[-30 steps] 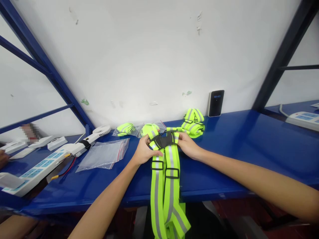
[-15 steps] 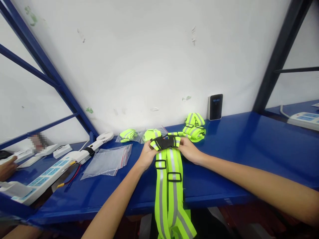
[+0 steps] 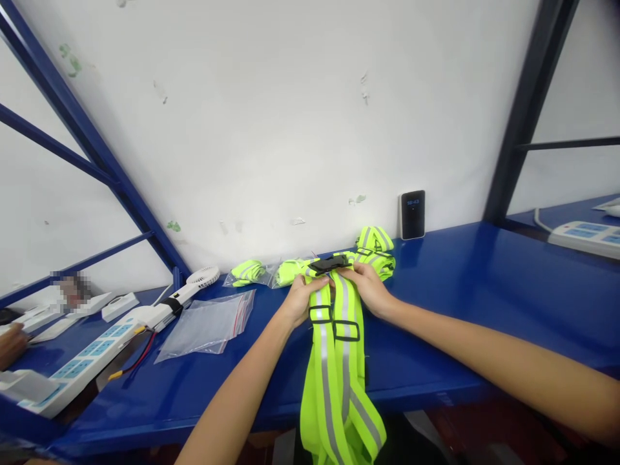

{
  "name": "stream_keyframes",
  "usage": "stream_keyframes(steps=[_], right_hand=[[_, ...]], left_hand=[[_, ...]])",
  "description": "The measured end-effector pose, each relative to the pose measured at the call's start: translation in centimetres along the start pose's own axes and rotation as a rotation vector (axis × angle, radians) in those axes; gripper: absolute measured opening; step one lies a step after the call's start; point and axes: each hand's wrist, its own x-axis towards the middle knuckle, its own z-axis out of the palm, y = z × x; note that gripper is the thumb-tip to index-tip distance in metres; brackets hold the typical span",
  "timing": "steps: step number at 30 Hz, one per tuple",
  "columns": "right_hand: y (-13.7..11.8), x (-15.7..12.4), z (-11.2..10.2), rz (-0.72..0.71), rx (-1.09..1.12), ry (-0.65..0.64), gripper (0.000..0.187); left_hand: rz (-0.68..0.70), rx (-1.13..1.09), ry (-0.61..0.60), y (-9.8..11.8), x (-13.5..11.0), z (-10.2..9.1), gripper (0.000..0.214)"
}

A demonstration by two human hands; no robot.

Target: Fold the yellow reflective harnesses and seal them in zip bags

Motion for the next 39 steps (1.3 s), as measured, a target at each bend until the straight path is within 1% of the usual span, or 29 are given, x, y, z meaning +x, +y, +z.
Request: stream_keyframes(steps=[2,6,8,9,11,14,17,19,21,26,29,32,33,35,39], right_hand=[[-0.2,-0.2,0.4,0.083,0.124,-0.07,0.016],[-0.6,-0.6,0.9,0.251,0.322,-0.259,0.017],[-0.6,-0.7,0.9,0.297,0.367,-0.299,0.016],[-0.6,-0.7,0.8,0.306,0.386,-0.306,0.015],[-0.6,-0.7,0.8,0.31,0.415,-0.305,0.012],[-0.6,-0.6,0.8,0.311,0.41,-0.284,0.009],[-0.4,-0.6,0.8,0.308,0.368,-0.265,0.01],[-0.3,-0.5,0.7,0.271,0.329,-0.255,0.013],[-0.2,-0.6,0.7,0.204,0.257,-0.228,0.017],[0.3,-1.1,0.9,0.086,0.075,-0.145,0.023],[0.9,-1.3,1.0,0.024,-0.036,-0.07,0.023],[1.4,-1.0,0.8,-0.121,-0.193,0.005,0.02],[1.5,-0.9,0.6,-0.174,-0.245,0.013,0.02],[1.6,-0.7,0.4,-0.244,-0.316,0.014,0.022],[1.7,-0.6,0.2,-0.286,-0.371,0.025,0.024]], left_hand=[[-0.043,-0.009,-0.031,0.1,-0.1,-0.4,0.022],[-0.098,-0.14,-0.199,0.3,-0.6,-1.1,0.018],[-0.123,-0.209,-0.228,0.3,-0.7,-1.3,0.021],[-0.138,-0.208,-0.219,0.2,-0.6,-1.3,0.023],[-0.132,-0.134,-0.173,0.1,-0.5,-1.3,0.027],[-0.048,0.028,-0.092,-0.3,-0.4,-1.1,0.029],[0.007,0.105,-0.039,-0.7,-0.3,-1.0,0.027],[0.017,0.141,0.003,-1.0,-0.3,-1.0,0.026],[0.048,0.199,0.043,-1.2,-0.2,-1.1,0.029],[0.2,0.384,0.084,-1.7,-0.4,-0.8,0.037],[0.271,0.407,0.17,-2.2,-0.7,-0.3,0.031],[0.314,0.421,0.27,-2.5,-0.8,-0.1,0.015],[0.321,0.425,0.288,-2.6,-0.8,-0.1,0.013],[0.306,0.432,0.297,-2.6,-0.7,-0.2,0.016],[0.228,0.429,0.298,-2.5,-0.7,-0.3,0.014]])
